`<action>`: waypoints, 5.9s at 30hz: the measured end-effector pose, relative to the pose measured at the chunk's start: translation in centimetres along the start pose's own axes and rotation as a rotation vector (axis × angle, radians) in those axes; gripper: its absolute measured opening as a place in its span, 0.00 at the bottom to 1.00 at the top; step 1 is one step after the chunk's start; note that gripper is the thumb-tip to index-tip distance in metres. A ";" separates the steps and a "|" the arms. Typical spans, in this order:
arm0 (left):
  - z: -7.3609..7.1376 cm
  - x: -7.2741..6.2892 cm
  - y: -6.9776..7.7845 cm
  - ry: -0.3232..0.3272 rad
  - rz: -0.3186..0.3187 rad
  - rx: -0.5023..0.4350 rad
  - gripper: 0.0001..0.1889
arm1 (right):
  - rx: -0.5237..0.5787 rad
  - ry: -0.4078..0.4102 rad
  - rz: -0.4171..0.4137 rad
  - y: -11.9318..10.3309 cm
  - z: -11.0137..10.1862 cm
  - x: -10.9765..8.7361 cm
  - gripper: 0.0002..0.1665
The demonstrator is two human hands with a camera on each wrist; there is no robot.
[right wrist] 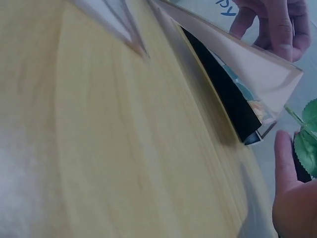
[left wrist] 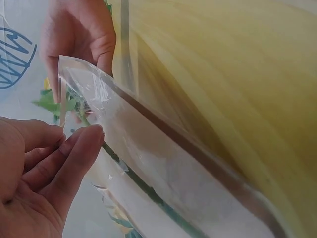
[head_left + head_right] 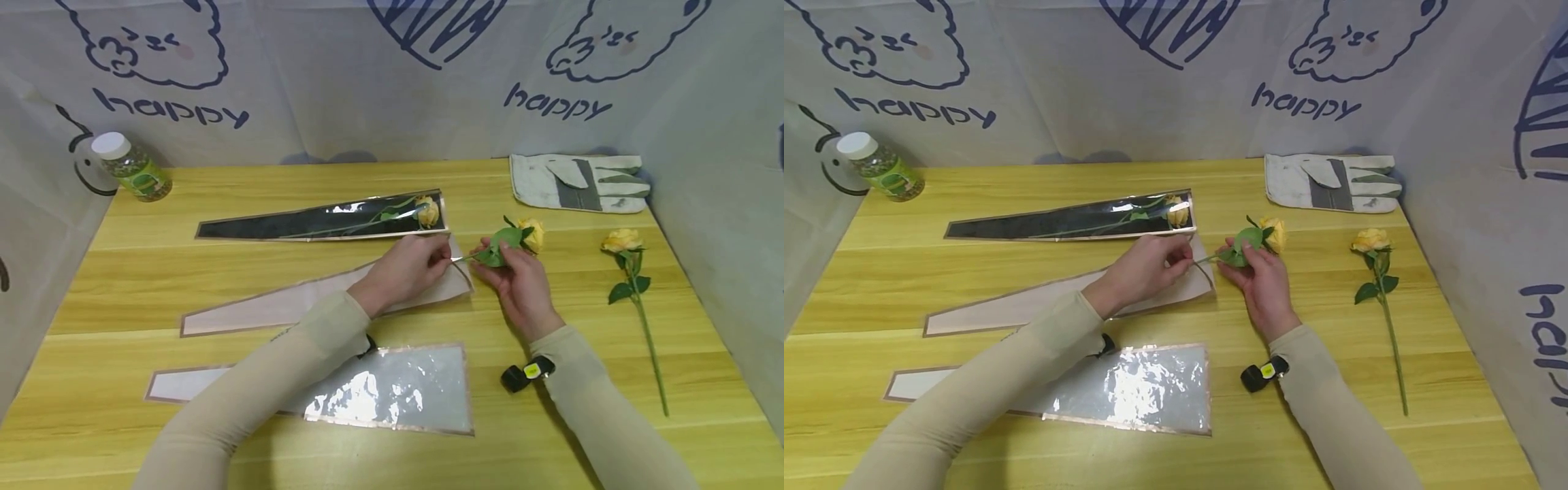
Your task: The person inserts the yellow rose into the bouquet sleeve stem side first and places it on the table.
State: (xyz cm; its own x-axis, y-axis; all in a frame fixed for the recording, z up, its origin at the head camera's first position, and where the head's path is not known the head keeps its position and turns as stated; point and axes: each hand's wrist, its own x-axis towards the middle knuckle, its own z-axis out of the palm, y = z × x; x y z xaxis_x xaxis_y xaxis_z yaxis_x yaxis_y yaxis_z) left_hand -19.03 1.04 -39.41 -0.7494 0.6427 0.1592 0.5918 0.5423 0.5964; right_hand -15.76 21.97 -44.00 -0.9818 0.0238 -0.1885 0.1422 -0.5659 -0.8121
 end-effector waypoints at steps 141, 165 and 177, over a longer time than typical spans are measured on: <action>-0.9 1.4 0.2 -0.178 -0.016 -0.041 0.02 | -0.728 -0.127 -0.056 -0.5 0.2 -1.4 0.21; -0.6 1.5 -0.1 -0.181 0.042 -0.049 0.05 | -0.813 -0.126 -0.036 -0.1 0.5 -1.0 0.21; -0.3 1.6 0.0 -0.172 0.070 -0.044 0.04 | -0.892 -0.107 0.000 -0.1 0.5 -0.8 0.19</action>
State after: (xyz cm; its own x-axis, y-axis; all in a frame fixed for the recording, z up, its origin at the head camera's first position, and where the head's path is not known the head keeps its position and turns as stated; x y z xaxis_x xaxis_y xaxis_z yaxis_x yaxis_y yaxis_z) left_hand -20.35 1.88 -38.91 -0.6426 0.7633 0.0666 0.6242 0.4711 0.6233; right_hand -15.06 21.61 -43.44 -0.9820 -0.0781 -0.1722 0.1435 0.2853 -0.9476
